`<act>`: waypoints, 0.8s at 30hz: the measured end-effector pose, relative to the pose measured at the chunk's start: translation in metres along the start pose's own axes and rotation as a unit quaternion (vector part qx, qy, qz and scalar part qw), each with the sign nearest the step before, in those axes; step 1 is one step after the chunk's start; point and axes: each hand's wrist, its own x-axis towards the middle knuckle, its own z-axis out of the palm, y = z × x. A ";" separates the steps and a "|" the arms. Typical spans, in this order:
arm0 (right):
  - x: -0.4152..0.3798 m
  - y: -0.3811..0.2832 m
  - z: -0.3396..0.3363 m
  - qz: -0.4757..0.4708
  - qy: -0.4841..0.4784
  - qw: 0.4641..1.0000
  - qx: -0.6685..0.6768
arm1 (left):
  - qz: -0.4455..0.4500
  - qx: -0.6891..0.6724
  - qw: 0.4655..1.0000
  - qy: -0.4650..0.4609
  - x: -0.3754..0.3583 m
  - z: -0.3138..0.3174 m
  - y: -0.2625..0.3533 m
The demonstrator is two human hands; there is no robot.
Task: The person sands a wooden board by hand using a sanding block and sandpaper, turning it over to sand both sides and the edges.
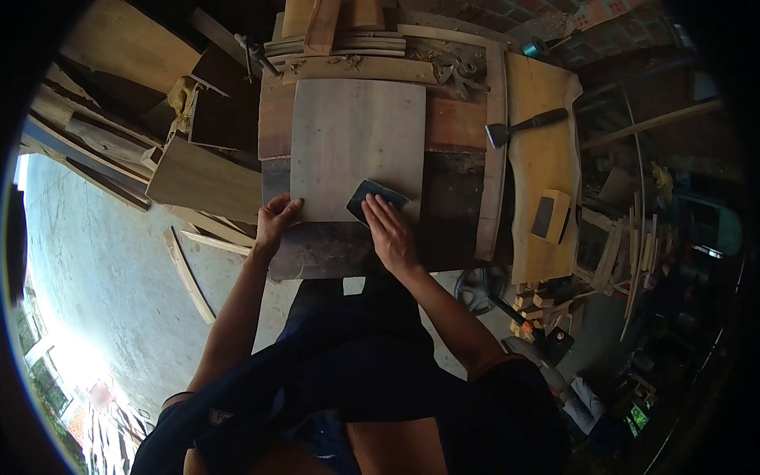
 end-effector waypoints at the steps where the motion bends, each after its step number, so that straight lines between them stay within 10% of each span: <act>1: -0.006 0.002 -0.006 -0.003 -0.026 1.000 0.003 | -0.006 -0.001 1.000 -0.002 0.001 0.002 0.002; 9: 0.187 0.138 0.011 0.074 0.100 0.992 -0.018 | -0.021 -0.019 1.000 0.005 0.000 0.003 0.004; 17: -0.036 0.018 -0.026 0.115 -0.031 0.993 0.022 | -0.023 -0.030 0.999 -0.003 0.000 0.003 0.005; 24: 0.135 0.117 -0.004 0.046 0.124 0.991 0.023 | -0.033 0.004 0.999 0.007 -0.002 0.004 0.010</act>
